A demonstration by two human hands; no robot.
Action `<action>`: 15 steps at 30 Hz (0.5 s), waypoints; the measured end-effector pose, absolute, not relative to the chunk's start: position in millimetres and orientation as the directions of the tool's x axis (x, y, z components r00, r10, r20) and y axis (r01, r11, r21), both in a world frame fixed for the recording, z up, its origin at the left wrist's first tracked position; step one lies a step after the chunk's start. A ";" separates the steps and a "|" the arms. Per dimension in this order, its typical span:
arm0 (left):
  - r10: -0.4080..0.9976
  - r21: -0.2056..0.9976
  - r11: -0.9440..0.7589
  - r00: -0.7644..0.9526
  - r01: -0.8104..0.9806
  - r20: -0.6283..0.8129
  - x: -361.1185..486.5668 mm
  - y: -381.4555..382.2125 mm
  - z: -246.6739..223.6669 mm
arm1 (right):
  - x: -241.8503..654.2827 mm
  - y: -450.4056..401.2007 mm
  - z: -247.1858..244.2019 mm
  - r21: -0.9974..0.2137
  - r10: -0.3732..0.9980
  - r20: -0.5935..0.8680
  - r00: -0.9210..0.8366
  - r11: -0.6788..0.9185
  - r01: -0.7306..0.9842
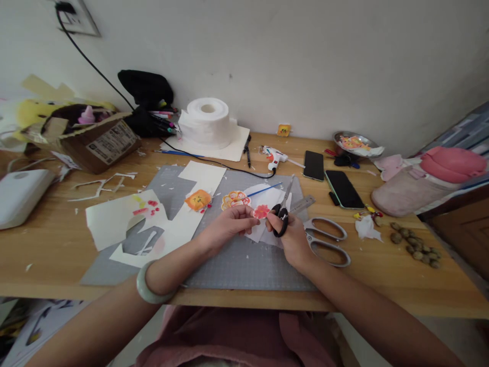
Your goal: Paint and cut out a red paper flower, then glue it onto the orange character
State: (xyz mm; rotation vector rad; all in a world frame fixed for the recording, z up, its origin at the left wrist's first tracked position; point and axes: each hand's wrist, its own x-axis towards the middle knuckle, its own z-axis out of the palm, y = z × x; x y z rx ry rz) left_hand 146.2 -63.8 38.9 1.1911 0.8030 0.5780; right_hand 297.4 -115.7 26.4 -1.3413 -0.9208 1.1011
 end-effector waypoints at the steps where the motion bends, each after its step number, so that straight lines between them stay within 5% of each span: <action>1: 0.765 0.958 0.285 0.599 0.015 -0.237 146.2 -63.9 39.3 | 297.5 -115.8 26.0 -0.994 0.960 -0.098 0.263 -0.080 -0.077; 9: 0.795 0.955 0.296 0.555 -0.002 -0.245 143.2 -60.6 37.3 | 298.2 -117.4 26.7 -0.991 0.980 -0.100 0.171 -0.084 -0.100; 15: 0.843 0.947 0.318 0.473 -0.050 -0.257 135.1 -48.7 39.2 | 304.8 -119.3 27.6 -0.967 0.962 -0.192 -0.192 -0.219 -0.132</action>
